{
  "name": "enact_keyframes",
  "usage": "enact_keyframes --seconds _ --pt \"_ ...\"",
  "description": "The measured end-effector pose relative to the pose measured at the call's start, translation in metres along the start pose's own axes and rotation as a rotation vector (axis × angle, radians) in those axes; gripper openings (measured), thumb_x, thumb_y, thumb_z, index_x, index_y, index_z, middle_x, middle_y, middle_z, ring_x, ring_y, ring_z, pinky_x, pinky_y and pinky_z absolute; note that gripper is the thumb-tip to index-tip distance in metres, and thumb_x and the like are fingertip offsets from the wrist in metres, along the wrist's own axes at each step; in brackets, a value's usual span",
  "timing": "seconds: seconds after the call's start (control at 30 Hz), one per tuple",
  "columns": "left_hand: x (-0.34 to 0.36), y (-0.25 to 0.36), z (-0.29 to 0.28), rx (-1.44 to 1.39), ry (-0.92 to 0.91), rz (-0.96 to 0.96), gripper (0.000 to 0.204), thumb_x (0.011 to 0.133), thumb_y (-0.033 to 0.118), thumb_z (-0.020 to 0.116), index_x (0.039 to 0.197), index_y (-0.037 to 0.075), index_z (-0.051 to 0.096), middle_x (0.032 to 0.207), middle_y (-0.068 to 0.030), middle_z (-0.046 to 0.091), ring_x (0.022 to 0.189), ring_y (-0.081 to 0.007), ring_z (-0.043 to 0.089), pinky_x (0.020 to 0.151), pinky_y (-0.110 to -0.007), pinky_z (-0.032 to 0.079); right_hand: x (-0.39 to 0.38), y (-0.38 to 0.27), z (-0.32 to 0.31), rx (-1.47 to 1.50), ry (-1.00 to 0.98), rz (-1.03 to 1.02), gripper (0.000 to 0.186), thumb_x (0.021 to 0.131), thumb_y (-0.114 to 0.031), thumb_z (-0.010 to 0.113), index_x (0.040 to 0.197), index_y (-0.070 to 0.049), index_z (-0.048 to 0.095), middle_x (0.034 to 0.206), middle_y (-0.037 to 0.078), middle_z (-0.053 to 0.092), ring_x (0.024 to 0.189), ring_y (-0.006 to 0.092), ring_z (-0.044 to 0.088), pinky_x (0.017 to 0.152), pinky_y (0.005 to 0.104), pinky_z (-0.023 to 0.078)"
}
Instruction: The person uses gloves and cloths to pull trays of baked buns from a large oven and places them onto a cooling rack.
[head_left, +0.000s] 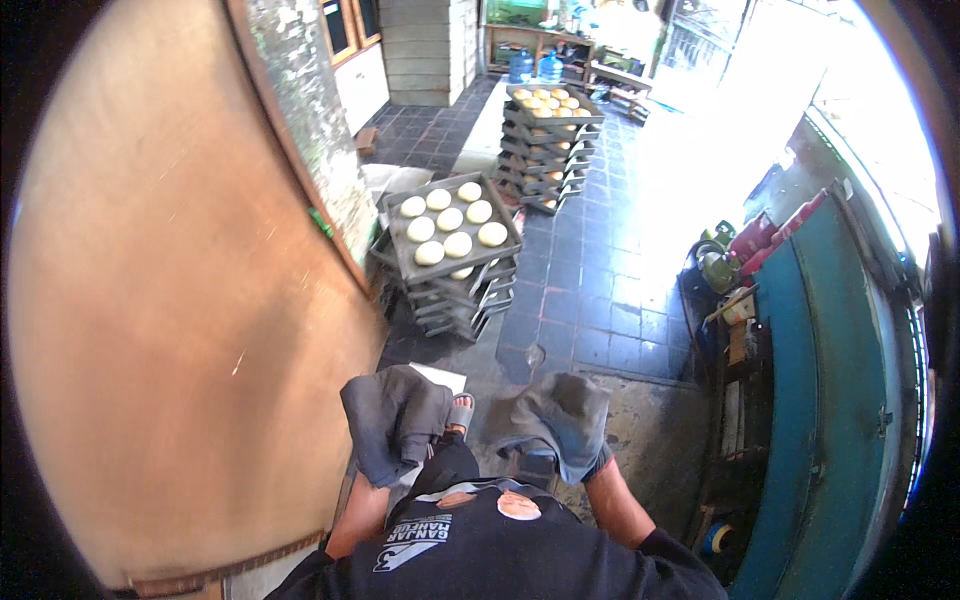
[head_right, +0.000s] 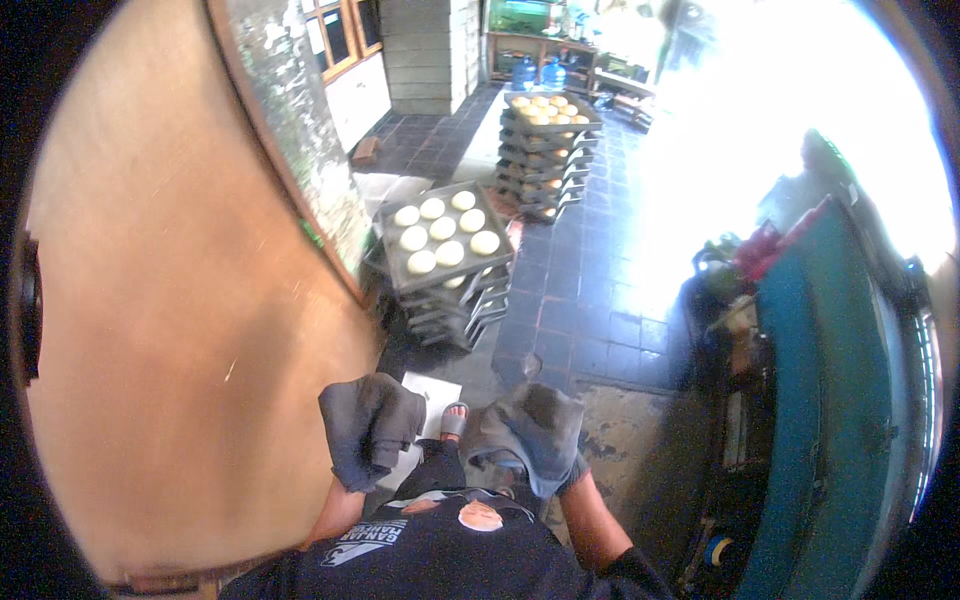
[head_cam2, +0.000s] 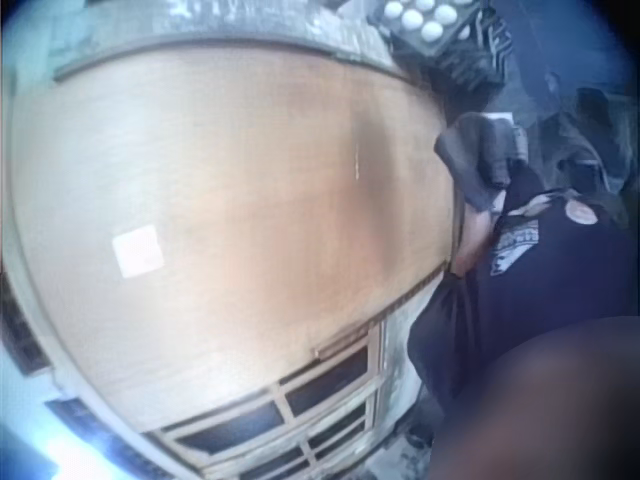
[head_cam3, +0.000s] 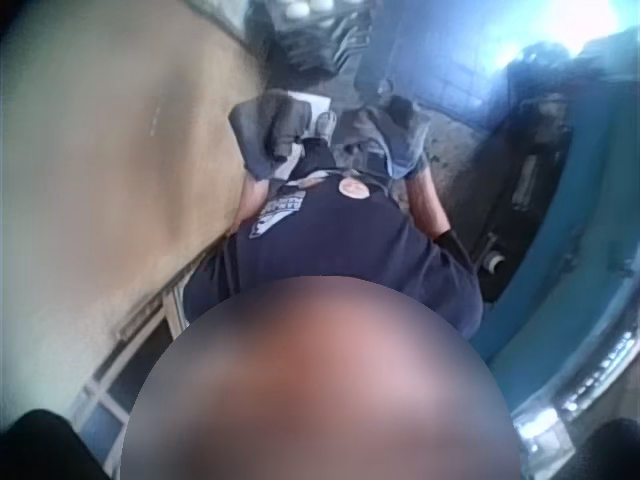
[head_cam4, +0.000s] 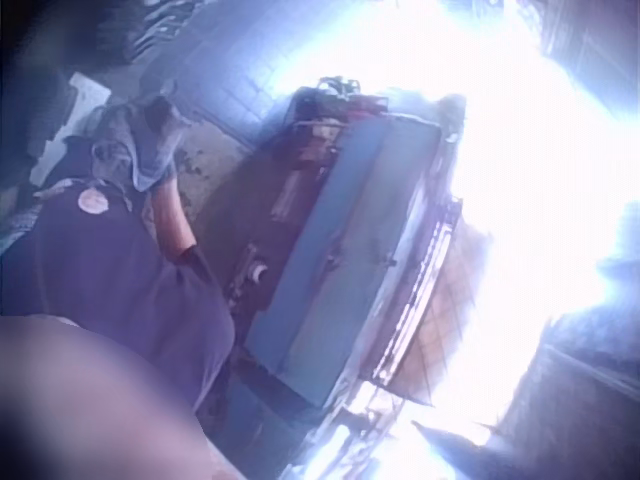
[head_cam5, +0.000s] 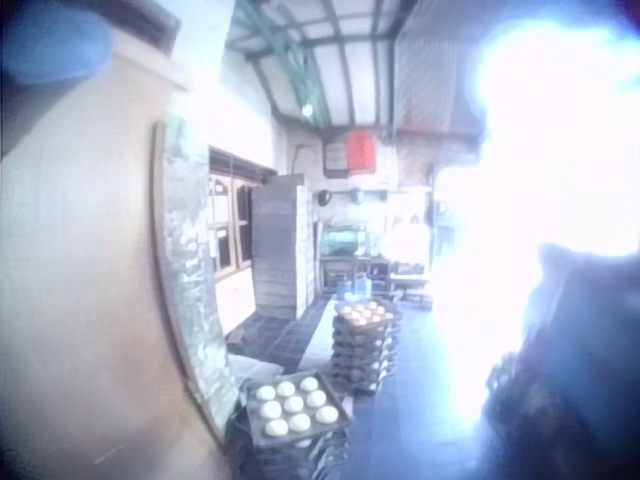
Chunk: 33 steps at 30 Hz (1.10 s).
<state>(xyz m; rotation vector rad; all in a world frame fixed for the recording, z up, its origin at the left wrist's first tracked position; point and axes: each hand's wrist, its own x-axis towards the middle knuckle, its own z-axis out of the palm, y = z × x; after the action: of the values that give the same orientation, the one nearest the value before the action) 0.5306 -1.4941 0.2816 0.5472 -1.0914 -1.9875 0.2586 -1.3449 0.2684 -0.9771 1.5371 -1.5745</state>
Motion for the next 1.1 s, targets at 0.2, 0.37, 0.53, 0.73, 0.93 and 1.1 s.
enact_keyframes --seconds 0.2,0.37,0.53,0.73,0.93,1.1 --pt "0.191 -0.017 0.027 -0.136 -0.397 -0.122 0.031 0.102 0.034 0.056 0.099 0.004 0.062 0.080 -0.0095 0.060 0.068 -0.0212 0.055 0.059 -0.033 0.043 0.089 -0.004 -0.034 -0.613 0.199 -0.111 0.010 0.090 -0.010 0.071 0.097 -0.003 0.070 0.092 0.006 0.070 0.082 0.0163 0.064 0.074 0.0360 0.054" --pt "0.337 -0.009 0.097 -0.287 -0.819 -0.245 0.031 0.101 0.035 0.058 0.095 0.005 0.062 0.076 -0.0098 0.059 0.064 -0.0219 0.054 0.055 -0.034 0.042 0.134 -0.041 -0.072 -0.588 0.470 -0.195 0.024 0.083 -0.017 0.073 0.103 -0.004 0.074 0.102 0.012 0.075 0.088 0.0154 0.068 0.078 0.0363 0.055" --pt "0.401 -0.017 0.146 -0.292 -1.029 -0.381 0.021 0.100 0.026 0.060 0.109 0.007 0.061 0.086 -0.0090 0.060 0.076 -0.0236 0.057 0.067 -0.036 0.049 0.122 -0.010 -0.076 -0.381 0.862 -0.153 0.018 0.099 -0.013 0.062 0.112 -0.001 0.069 0.104 0.008 0.071 0.085 0.0161 0.067 0.071 0.0320 0.056" --pt "0.393 -0.082 0.186 0.317 -1.031 -0.086 0.020 0.094 0.018 0.068 0.111 0.008 0.064 0.104 -0.0103 0.066 0.092 -0.0231 0.063 0.077 -0.032 0.051 0.115 -0.002 -0.100 -0.817 0.942 -0.111 0.010 0.086 -0.005 0.070 0.076 -0.003 0.069 0.070 0.010 0.064 0.064 0.0207 0.062 0.056 0.0375 0.045" --pt "0.363 -0.130 0.235 0.720 -1.176 0.534 0.047 0.080 0.026 0.082 0.122 0.011 0.069 0.116 -0.0098 0.070 0.109 -0.0291 0.065 0.097 -0.039 0.047 0.052 0.081 -0.171 -0.015 0.919 -0.042 0.024 0.095 -0.015 0.066 0.118 -0.006 0.063 0.103 0.002 0.070 0.081 0.0134 0.067 0.069 0.0266 0.055" --pt "0.348 -0.159 0.324 0.848 -1.211 0.630 0.059 0.073 0.030 0.087 0.127 0.013 0.069 0.121 -0.0091 0.071 0.116 -0.0327 0.064 0.104 -0.046 0.044 0.024 0.018 -0.226 0.660 0.907 -0.073 0.035 0.102 -0.031 0.064 0.128 -0.008 0.062 0.112 0.002 0.069 0.089 0.0130 0.070 0.071 0.0254 0.059"
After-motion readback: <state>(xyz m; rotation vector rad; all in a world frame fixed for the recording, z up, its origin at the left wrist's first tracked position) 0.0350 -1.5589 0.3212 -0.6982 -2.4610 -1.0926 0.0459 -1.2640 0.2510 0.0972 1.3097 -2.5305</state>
